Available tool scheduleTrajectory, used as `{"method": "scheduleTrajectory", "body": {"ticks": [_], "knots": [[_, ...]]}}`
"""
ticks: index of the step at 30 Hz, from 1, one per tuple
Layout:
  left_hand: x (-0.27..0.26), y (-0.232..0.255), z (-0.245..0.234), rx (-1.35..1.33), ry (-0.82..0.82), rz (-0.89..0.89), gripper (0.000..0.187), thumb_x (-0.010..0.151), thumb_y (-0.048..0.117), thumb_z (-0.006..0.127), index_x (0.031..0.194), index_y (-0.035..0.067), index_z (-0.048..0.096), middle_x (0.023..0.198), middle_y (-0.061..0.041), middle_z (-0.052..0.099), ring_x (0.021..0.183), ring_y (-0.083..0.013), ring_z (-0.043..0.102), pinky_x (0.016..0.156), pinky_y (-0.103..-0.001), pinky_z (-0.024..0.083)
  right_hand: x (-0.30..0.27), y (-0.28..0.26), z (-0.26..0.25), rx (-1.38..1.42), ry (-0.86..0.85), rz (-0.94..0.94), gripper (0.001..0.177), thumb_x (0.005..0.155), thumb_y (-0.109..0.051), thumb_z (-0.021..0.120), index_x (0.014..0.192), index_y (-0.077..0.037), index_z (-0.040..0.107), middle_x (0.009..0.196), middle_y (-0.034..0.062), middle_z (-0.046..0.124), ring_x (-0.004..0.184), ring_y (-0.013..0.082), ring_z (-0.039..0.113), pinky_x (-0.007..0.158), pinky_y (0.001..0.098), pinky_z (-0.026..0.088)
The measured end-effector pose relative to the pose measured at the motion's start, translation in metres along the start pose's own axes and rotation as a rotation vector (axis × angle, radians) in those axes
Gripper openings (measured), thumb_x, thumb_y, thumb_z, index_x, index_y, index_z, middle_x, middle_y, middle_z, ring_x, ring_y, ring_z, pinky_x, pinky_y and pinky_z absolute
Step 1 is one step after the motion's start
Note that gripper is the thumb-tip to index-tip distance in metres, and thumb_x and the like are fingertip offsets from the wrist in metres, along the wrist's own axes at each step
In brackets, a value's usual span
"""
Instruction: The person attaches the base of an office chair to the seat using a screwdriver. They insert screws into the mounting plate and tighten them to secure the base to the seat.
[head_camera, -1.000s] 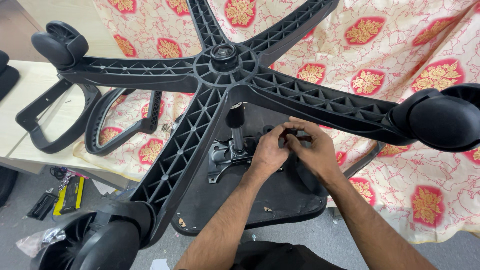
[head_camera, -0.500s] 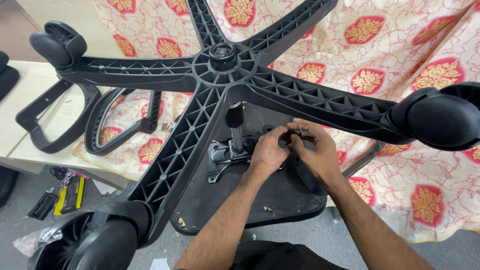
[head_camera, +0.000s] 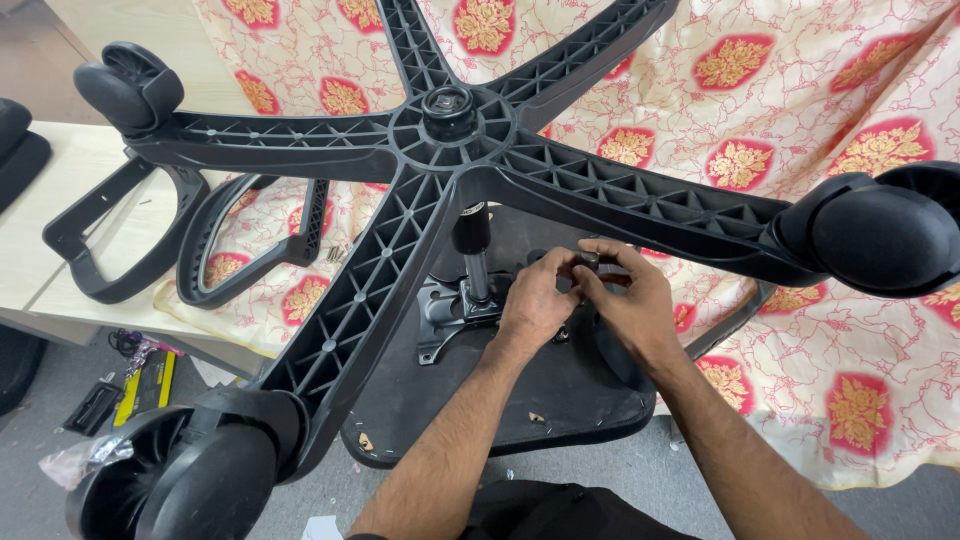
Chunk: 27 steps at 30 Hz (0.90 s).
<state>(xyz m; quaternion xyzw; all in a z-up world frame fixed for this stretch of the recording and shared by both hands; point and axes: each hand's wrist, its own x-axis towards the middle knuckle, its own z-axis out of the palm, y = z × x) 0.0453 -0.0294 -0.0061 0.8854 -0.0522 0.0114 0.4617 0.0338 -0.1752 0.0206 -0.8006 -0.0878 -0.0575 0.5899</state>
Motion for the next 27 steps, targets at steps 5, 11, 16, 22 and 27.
{"method": "scheduleTrajectory", "body": {"ticks": [5,11,16,22,27], "knots": [[0.002,0.003,0.002,0.115,0.031,0.005,0.039,0.086,0.018,0.078,0.120,0.010,0.060,0.110,-0.010,0.072,0.106,-0.0248,0.072,0.092,-0.040,0.059,0.000,0.000,0.005,-0.024,0.077,0.015,0.032,0.088,-0.009,0.076,0.120,-0.004,0.074,0.105,0.0106,0.076,0.094,0.0176,0.074,0.084,0.0298,0.061],[0.000,-0.003,0.002,0.026,-0.055,0.052,0.042,0.092,0.018,0.072,0.131,0.011,0.057,0.116,-0.008,0.074,0.108,-0.0241,0.072,0.096,-0.040,0.057,0.006,0.003,-0.001,0.037,0.029,-0.081,0.033,0.091,-0.008,0.067,0.124,-0.005,0.072,0.109,0.0072,0.077,0.101,0.0099,0.074,0.087,0.0250,0.059],[0.001,0.004,-0.005,0.194,-0.048,0.025,0.039,0.084,0.023,0.079,0.118,0.011,0.065,0.104,-0.007,0.072,0.101,-0.0218,0.072,0.091,-0.038,0.060,0.005,-0.004,0.003,-0.045,0.049,-0.047,0.028,0.088,-0.016,0.079,0.114,-0.004,0.077,0.098,0.0066,0.078,0.081,0.0112,0.073,0.073,0.0249,0.058],[-0.003,0.009,-0.006,0.112,-0.050,0.060,0.037,0.087,0.023,0.078,0.120,0.014,0.066,0.102,-0.006,0.073,0.098,-0.0214,0.073,0.089,-0.037,0.059,-0.001,-0.010,0.002,-0.105,0.151,-0.011,0.030,0.086,-0.018,0.082,0.111,-0.003,0.077,0.092,0.0052,0.077,0.077,0.0097,0.072,0.068,0.0232,0.057],[0.003,0.013,-0.006,0.098,0.008,0.161,0.036,0.083,0.020,0.080,0.116,0.013,0.066,0.102,-0.008,0.074,0.098,-0.0245,0.074,0.086,-0.039,0.059,0.001,-0.015,-0.004,-0.073,0.171,-0.012,0.029,0.087,-0.018,0.080,0.113,-0.004,0.077,0.086,0.0030,0.078,0.075,0.0066,0.071,0.068,0.0217,0.057]]}}
